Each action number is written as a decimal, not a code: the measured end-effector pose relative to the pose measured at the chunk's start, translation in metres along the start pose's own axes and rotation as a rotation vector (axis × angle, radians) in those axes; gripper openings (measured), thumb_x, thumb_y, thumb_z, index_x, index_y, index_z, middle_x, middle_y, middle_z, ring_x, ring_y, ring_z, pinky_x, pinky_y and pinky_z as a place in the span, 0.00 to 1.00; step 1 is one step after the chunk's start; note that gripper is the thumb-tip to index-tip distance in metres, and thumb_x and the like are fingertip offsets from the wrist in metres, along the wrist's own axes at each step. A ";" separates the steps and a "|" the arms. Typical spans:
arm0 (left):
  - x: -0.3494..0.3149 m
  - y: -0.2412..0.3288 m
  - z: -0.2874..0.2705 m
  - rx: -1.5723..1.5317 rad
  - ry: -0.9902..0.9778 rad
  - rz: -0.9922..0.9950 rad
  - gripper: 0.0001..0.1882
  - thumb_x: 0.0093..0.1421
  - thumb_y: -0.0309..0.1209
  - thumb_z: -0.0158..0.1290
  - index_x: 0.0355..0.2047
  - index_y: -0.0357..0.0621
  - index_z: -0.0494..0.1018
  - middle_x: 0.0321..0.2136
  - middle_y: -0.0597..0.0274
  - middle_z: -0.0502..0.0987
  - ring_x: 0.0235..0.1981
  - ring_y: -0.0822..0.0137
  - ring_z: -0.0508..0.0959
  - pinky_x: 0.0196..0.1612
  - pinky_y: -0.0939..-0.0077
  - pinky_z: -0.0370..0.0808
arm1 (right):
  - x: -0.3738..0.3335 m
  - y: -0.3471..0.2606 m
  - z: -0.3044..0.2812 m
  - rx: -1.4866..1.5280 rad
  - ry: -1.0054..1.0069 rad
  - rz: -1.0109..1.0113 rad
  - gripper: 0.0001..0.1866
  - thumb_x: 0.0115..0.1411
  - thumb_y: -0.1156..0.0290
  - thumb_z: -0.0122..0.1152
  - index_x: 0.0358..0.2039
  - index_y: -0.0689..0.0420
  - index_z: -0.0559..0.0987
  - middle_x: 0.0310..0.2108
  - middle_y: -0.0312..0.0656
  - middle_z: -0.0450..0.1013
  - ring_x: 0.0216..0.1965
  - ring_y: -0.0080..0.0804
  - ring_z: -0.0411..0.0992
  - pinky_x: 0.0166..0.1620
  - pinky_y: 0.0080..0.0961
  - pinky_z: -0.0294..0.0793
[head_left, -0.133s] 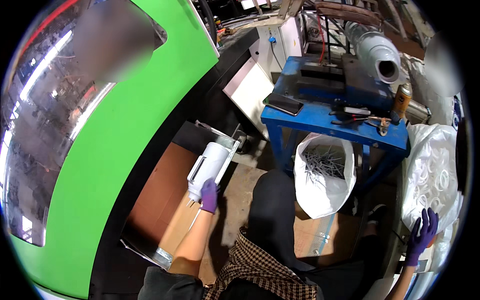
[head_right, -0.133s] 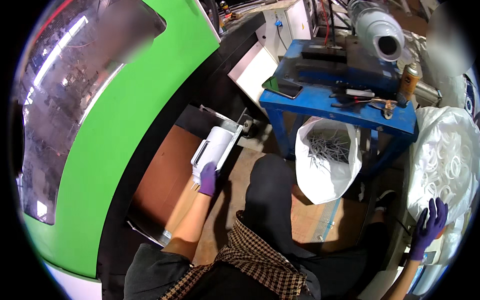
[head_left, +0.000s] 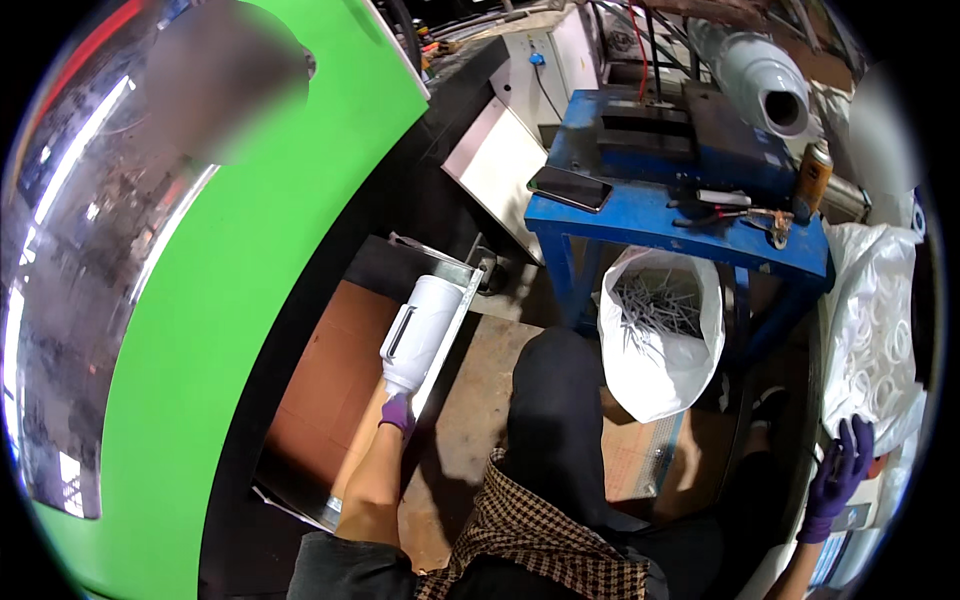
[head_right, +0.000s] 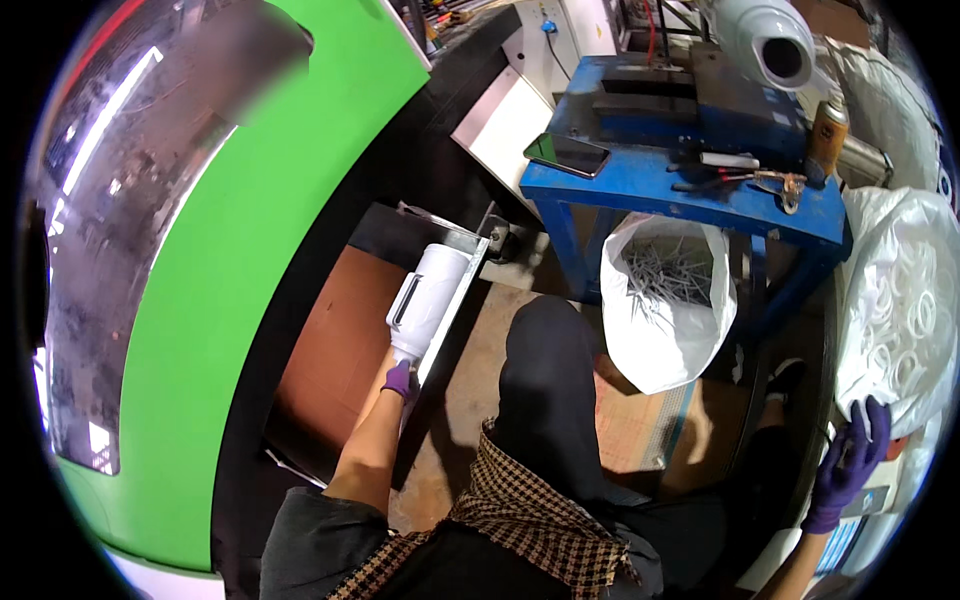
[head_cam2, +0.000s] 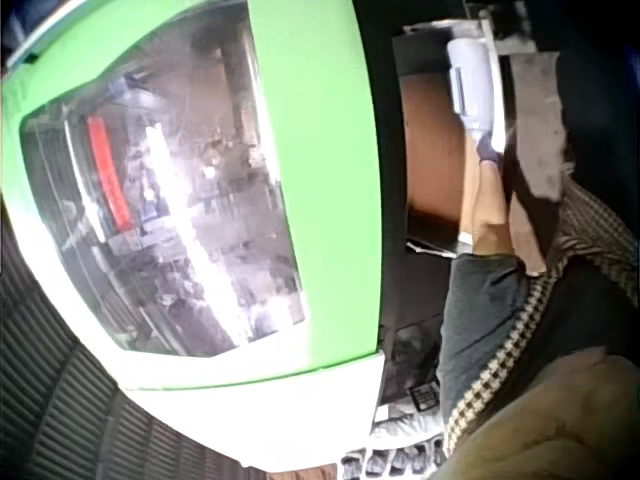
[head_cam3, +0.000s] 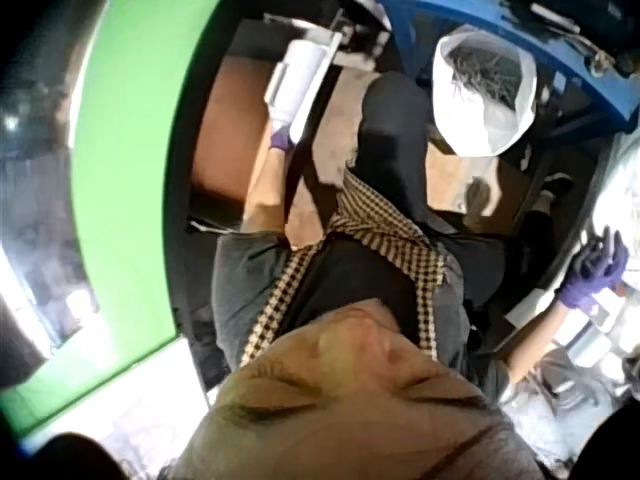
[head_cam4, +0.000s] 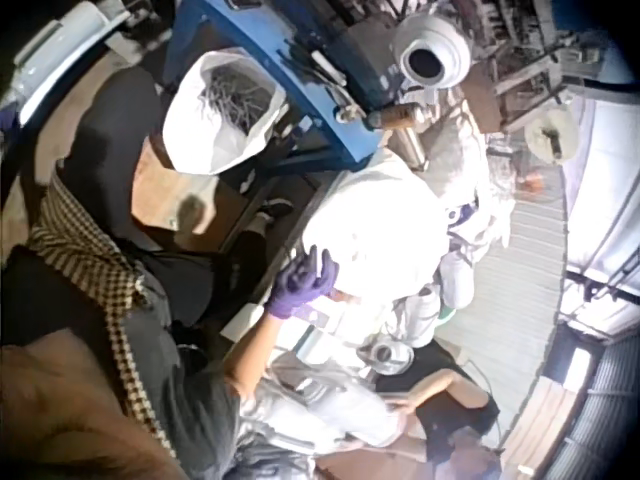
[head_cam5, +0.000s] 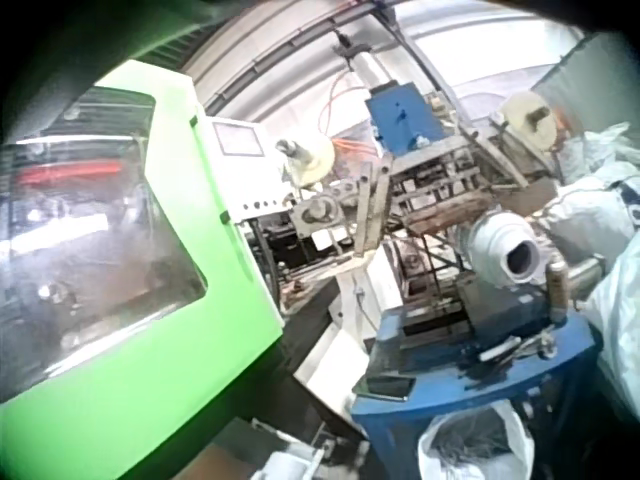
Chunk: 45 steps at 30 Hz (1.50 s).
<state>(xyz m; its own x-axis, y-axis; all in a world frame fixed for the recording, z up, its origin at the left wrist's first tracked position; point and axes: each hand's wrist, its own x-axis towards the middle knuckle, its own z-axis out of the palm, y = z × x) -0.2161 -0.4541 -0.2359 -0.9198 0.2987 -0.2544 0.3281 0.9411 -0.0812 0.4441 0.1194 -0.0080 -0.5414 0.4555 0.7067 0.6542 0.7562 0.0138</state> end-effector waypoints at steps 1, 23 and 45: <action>0.008 -0.020 0.003 0.257 -0.209 0.248 0.19 0.54 0.33 0.62 0.47 0.44 0.79 0.48 0.43 0.80 0.52 0.47 0.80 0.55 0.55 0.77 | -0.003 -0.024 -0.003 0.085 -0.041 0.015 0.22 0.61 0.81 0.59 0.57 0.60 0.78 0.59 0.52 0.72 0.61 0.56 0.69 0.67 0.49 0.64; 0.013 0.007 -0.153 -0.458 1.222 0.198 0.18 0.42 0.36 0.75 0.25 0.47 0.75 0.29 0.61 0.76 0.34 0.52 0.76 0.39 0.54 0.71 | -0.014 -0.156 0.000 0.420 -0.327 -0.288 0.21 0.48 0.68 0.69 0.46 0.48 0.78 0.43 0.37 0.76 0.47 0.43 0.73 0.56 0.46 0.71; -0.049 0.178 -0.343 -0.550 0.862 0.925 0.37 0.32 0.46 0.79 0.42 0.45 0.78 0.55 0.49 0.74 0.61 0.45 0.70 0.64 0.52 0.67 | -0.061 -0.136 -0.015 0.494 -0.383 -0.143 0.16 0.53 0.64 0.70 0.43 0.46 0.81 0.42 0.33 0.77 0.46 0.37 0.75 0.54 0.39 0.72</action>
<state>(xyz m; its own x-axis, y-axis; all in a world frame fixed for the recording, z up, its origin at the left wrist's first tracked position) -0.1860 -0.2471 0.0928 -0.3225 0.6565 0.6819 0.9466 0.2279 0.2282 0.3960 -0.0188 -0.0425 -0.8155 0.4005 0.4178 0.2906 0.9077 -0.3028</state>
